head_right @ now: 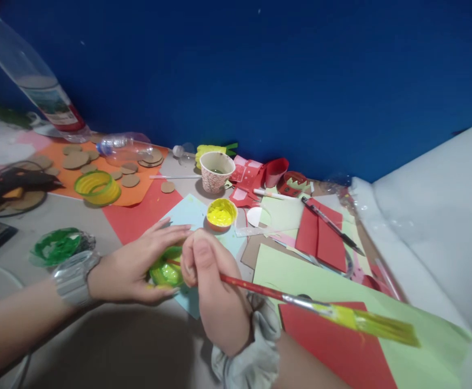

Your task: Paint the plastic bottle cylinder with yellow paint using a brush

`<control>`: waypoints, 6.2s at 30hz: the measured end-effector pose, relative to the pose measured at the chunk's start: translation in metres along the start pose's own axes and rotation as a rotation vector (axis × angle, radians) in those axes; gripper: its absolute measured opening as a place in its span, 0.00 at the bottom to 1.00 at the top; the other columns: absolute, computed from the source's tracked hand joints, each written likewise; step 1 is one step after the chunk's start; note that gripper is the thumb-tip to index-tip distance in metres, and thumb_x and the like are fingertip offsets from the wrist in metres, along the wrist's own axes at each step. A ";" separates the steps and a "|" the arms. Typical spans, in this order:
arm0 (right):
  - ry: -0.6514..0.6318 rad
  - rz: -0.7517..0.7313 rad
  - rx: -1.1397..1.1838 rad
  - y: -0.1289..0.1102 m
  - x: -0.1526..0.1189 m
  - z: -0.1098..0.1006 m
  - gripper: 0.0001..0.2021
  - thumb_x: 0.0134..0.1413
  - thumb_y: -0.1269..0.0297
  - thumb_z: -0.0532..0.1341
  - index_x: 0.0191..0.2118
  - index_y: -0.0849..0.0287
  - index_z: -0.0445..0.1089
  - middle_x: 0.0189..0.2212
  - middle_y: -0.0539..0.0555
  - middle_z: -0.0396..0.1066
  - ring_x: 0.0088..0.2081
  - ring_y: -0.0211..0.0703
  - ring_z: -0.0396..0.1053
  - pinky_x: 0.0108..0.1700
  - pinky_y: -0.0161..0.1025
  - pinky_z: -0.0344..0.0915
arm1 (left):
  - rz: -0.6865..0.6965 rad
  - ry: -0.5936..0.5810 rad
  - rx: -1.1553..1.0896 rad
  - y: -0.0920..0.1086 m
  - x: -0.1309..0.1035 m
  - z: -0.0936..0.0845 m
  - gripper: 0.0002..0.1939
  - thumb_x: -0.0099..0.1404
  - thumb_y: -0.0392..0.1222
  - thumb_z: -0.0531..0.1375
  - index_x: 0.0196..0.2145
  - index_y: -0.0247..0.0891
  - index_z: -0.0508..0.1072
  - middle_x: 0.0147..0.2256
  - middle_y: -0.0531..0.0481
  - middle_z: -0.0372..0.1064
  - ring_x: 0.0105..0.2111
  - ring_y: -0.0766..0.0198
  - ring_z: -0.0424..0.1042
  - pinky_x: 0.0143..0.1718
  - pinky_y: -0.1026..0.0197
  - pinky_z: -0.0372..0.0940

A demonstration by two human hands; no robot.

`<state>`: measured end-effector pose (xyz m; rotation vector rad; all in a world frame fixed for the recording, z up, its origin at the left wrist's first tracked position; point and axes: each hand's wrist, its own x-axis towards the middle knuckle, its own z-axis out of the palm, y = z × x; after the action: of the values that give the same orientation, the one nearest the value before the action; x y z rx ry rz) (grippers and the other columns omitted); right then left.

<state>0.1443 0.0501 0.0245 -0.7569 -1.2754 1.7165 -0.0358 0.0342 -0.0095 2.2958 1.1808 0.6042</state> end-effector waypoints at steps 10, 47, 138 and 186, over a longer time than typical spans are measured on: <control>0.010 -0.068 0.131 0.005 0.003 -0.005 0.20 0.65 0.50 0.47 0.24 0.54 0.57 0.14 0.41 0.45 0.17 0.34 0.43 0.24 0.36 0.45 | -0.011 -0.052 0.001 0.001 0.005 0.002 0.40 0.59 0.52 0.61 0.63 0.38 0.49 0.61 0.37 0.59 0.65 0.48 0.50 0.64 0.37 0.42; 0.118 -0.231 0.198 -0.003 0.016 0.000 0.20 0.62 0.48 0.52 0.23 0.54 0.52 0.15 0.43 0.42 0.16 0.33 0.42 0.17 0.33 0.44 | 0.160 0.049 -0.037 0.002 0.008 0.011 0.48 0.56 0.45 0.62 0.65 0.43 0.36 0.60 0.41 0.60 0.60 0.53 0.59 0.65 0.43 0.35; -0.149 -0.439 0.092 0.021 -0.017 -0.013 0.16 0.62 0.59 0.47 0.22 0.55 0.50 0.15 0.43 0.43 0.17 0.35 0.43 0.22 0.37 0.44 | -0.031 -0.087 -0.069 0.019 0.006 -0.001 0.23 0.64 0.54 0.58 0.55 0.44 0.66 0.60 0.47 0.61 0.66 0.48 0.45 0.64 0.37 0.39; -0.006 -0.227 0.257 0.016 -0.011 -0.005 0.18 0.63 0.59 0.48 0.22 0.55 0.47 0.15 0.42 0.39 0.17 0.34 0.40 0.23 0.37 0.42 | -0.062 -0.140 0.004 0.014 0.011 0.001 0.26 0.60 0.56 0.61 0.55 0.51 0.64 0.60 0.56 0.62 0.66 0.51 0.45 0.65 0.40 0.32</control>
<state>0.1491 0.0406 0.0074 -0.4395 -1.0738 1.6557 -0.0209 0.0360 -0.0007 2.2561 1.1819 0.4117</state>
